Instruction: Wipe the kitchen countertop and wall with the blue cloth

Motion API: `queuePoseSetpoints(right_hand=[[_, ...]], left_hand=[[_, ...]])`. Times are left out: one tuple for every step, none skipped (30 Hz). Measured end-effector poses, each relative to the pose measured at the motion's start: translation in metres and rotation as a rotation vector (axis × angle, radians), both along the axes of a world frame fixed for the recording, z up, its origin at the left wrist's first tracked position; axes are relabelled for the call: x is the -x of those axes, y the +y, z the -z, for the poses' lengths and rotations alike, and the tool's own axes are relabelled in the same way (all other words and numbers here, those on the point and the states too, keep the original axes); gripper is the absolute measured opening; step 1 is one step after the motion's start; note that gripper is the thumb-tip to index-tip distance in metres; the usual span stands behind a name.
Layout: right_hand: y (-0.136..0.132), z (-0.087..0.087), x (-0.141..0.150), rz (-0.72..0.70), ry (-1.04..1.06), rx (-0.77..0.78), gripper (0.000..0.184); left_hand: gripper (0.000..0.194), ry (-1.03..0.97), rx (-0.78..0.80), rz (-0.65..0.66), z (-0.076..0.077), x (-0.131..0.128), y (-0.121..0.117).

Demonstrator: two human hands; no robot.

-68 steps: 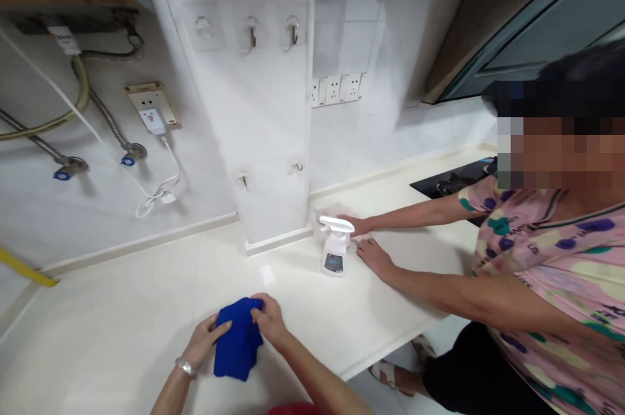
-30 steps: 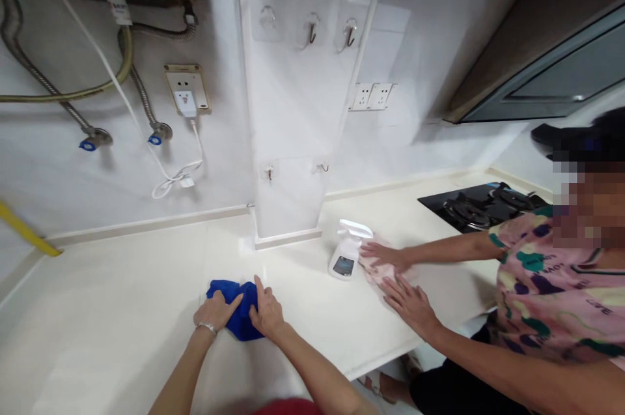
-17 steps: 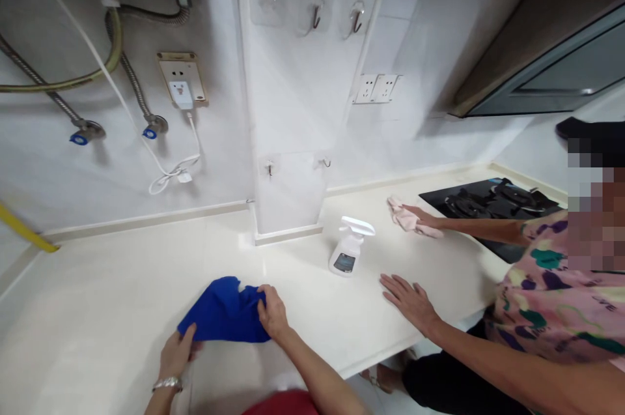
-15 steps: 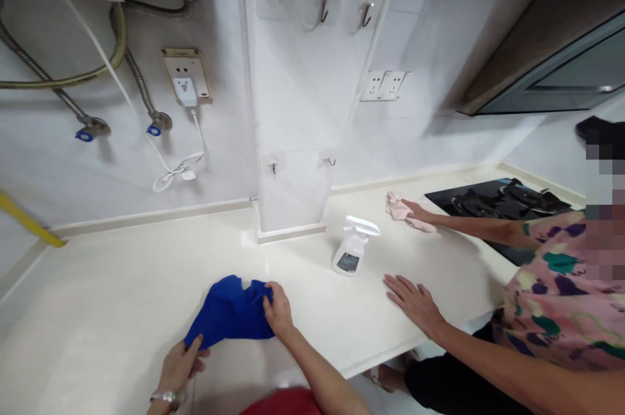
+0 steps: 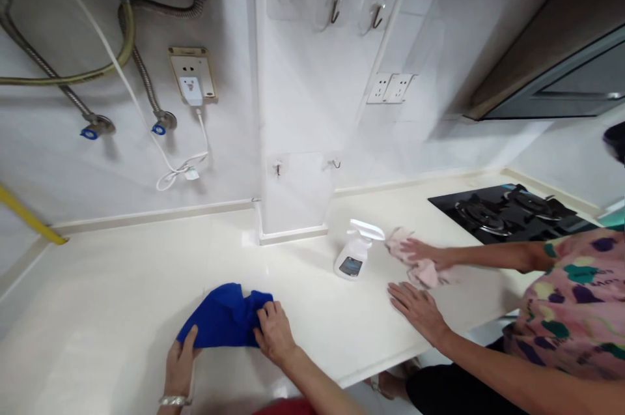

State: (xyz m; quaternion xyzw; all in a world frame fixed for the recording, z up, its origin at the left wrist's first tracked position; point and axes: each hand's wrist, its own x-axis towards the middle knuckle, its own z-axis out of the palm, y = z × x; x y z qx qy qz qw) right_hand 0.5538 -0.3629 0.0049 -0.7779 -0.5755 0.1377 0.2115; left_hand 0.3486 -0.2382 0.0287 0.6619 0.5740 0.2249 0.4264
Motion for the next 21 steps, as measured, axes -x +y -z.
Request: queuePoseSetpoints(right_hand=[[0.001,-0.004,0.002,-0.045,0.045,0.040,0.025],[0.002,-0.009,0.003,-0.081,0.111,0.053,0.022],[0.003,-0.014,0.004,-0.102,0.185,0.034,0.024],[0.004,-0.021,0.005,-0.105,0.251,-0.016,0.030],[0.006,-0.028,0.006,-0.097,0.303,-0.086,0.040],[0.009,-0.036,0.007,-0.086,0.337,-0.162,0.053],[0.013,-0.045,0.009,-0.080,0.357,-0.228,0.066],[0.017,-0.056,0.010,-0.089,0.367,-0.272,0.078],[0.022,-0.066,0.011,-0.112,0.374,-0.295,0.087],[0.027,-0.076,0.012,-0.143,0.383,-0.306,0.094],[0.031,-0.086,0.012,-0.176,0.400,-0.307,0.097],[0.035,-0.094,0.011,-0.211,0.437,-0.291,0.094],[0.038,-0.099,0.011,-0.246,0.499,-0.255,0.084],[0.040,-0.103,0.009,-0.275,0.581,-0.203,0.068],[0.042,-0.104,0.008,-0.292,0.671,-0.150,0.050],[0.042,-0.103,0.006,-0.301,0.748,-0.109,0.037],[0.043,-0.101,0.004,-0.302,0.798,-0.088,0.031],[0.044,-0.098,0.002,-0.298,0.817,-0.084,0.030],[0.045,-0.096,0.000,-0.294,0.810,-0.085,0.030],[0.048,-0.095,-0.003,-0.295,0.776,-0.075,0.028],[0.051,-0.096,-0.006,-0.298,0.725,-0.052,0.026]], left_hand=[[0.050,-0.048,-0.034,-0.009,-0.004,-0.002,0.005],[0.050,-0.093,-0.066,-0.009,-0.010,-0.003,0.010],[0.049,-0.136,-0.090,-0.006,-0.017,-0.005,0.015],[0.049,-0.176,-0.102,0.003,-0.026,-0.007,0.020],[0.049,-0.213,-0.106,0.011,-0.035,-0.009,0.024],[0.050,-0.247,-0.104,0.025,-0.046,-0.011,0.027],[0.051,-0.278,-0.091,0.057,-0.057,-0.013,0.028],[0.051,-0.302,-0.072,0.112,-0.068,-0.015,0.028],[0.049,-0.327,-0.054,0.185,-0.080,-0.018,0.027],[0.047,-0.343,-0.045,0.264,-0.090,-0.020,0.026],[0.045,-0.343,-0.049,0.340,-0.099,-0.022,0.026],[0.042,-0.325,-0.066,0.402,-0.107,-0.023,0.026],[0.040,-0.293,-0.094,0.445,-0.112,-0.024,0.028],[0.039,-0.253,-0.125,0.471,-0.116,-0.024,0.031],[0.039,-0.216,-0.151,0.491,-0.119,-0.023,0.036],[0.039,-0.183,-0.172,0.508,-0.120,-0.022,0.043],[0.039,-0.155,-0.190,0.524,-0.120,-0.021,0.050],[0.039,-0.132,-0.210,0.533,-0.120,-0.020,0.057],[0.040,-0.112,-0.231,0.532,-0.121,-0.020,0.065],[0.040,-0.094,-0.255,0.520,-0.123,-0.020,0.074],[0.041,-0.077,-0.283,0.506,-0.126,-0.021,0.082]])
